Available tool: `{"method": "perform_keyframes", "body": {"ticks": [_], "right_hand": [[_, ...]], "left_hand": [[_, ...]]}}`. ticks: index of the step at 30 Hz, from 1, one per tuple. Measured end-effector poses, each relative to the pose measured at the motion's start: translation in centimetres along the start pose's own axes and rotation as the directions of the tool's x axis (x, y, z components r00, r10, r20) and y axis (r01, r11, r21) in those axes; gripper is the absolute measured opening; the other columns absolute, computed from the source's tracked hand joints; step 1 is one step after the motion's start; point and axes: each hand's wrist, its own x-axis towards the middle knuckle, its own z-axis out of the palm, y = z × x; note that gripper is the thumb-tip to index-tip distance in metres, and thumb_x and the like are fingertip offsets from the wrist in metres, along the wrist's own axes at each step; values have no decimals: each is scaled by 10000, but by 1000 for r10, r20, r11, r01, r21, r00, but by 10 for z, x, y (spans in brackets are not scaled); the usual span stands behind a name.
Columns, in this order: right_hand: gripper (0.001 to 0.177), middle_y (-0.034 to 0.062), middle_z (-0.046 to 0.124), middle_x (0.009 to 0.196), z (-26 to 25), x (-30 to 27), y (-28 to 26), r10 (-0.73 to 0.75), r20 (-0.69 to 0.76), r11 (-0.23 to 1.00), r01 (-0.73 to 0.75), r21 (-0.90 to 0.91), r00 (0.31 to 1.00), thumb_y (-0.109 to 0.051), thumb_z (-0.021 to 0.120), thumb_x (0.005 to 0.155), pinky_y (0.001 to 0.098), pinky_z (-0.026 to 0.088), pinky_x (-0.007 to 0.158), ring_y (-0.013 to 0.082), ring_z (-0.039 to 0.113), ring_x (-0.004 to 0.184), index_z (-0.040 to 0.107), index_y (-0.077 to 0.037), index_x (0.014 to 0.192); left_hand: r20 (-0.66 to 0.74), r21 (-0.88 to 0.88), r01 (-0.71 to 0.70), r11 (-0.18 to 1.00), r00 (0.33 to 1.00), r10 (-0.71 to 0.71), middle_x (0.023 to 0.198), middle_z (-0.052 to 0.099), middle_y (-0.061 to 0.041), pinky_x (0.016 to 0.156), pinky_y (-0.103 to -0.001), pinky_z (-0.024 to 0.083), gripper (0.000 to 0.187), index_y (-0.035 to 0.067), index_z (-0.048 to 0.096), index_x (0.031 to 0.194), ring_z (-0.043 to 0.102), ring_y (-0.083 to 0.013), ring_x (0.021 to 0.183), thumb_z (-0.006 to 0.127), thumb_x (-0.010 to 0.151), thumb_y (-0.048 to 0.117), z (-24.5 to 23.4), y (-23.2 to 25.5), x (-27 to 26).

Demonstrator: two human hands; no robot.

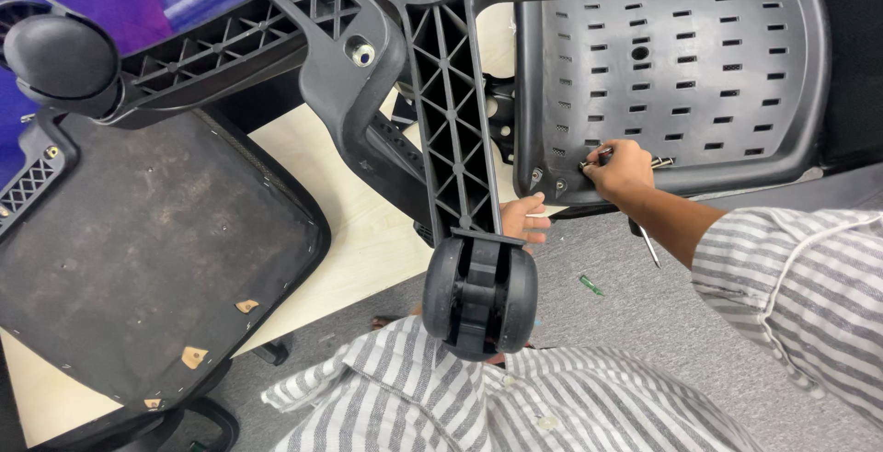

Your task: The person uses a screwdriver to tighten screws on a black plastic chair frame, securing it to a chair seat. They then pick up a small black knob and screw it into the frame by hand, followed by further tightening with the screwdriver.

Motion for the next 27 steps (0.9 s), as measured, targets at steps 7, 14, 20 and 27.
{"method": "perform_keyframes", "body": {"ticks": [7, 14, 20, 27], "right_hand": [[218, 78, 778, 1003, -3, -2, 9, -100, -4, 869, 89, 486, 995, -35, 747, 903, 245, 553, 775, 99, 716, 882, 715, -21, 1118], [362, 98, 774, 1052, -3, -41, -16, -158, 85, 718, 56, 693, 984, 1, 698, 923, 242, 535, 753, 105, 694, 913, 613, -7, 1274], [378, 85, 767, 998, 1, -90, -42, -395, 16, 678, 280, 679, 919, 19, 744, 877, 226, 580, 805, 83, 703, 892, 621, 9, 1234], [286, 16, 703, 942, 25, -123, -45, -470, -70, 622, 386, 682, 880, 41, 731, 843, 254, 523, 704, 67, 608, 813, 720, 25, 1129]], "left_hand": [[-7, -10, 6, 1000, 1000, -6, 1224, 739, -105, 896, -419, 564, 614, 80, 656, 1298, 713, -208, 1065, 619, 861, 509, -3, 11, -17], [-118, -49, -380, 924, 921, 372, 1142, 778, -120, 830, -331, 582, 370, 44, 724, 1188, 721, -174, 994, 647, 940, 307, 5, -12, -11], [-183, -263, -420, 868, 906, 382, 1061, 760, -100, 773, -328, 559, 347, 27, 731, 1130, 703, -165, 920, 665, 934, 305, 0, -21, -8], [-256, -510, -373, 775, 926, 277, 967, 739, -77, 706, -325, 532, 329, 8, 740, 1063, 683, -155, 834, 685, 927, 303, -9, -25, -7]]}}
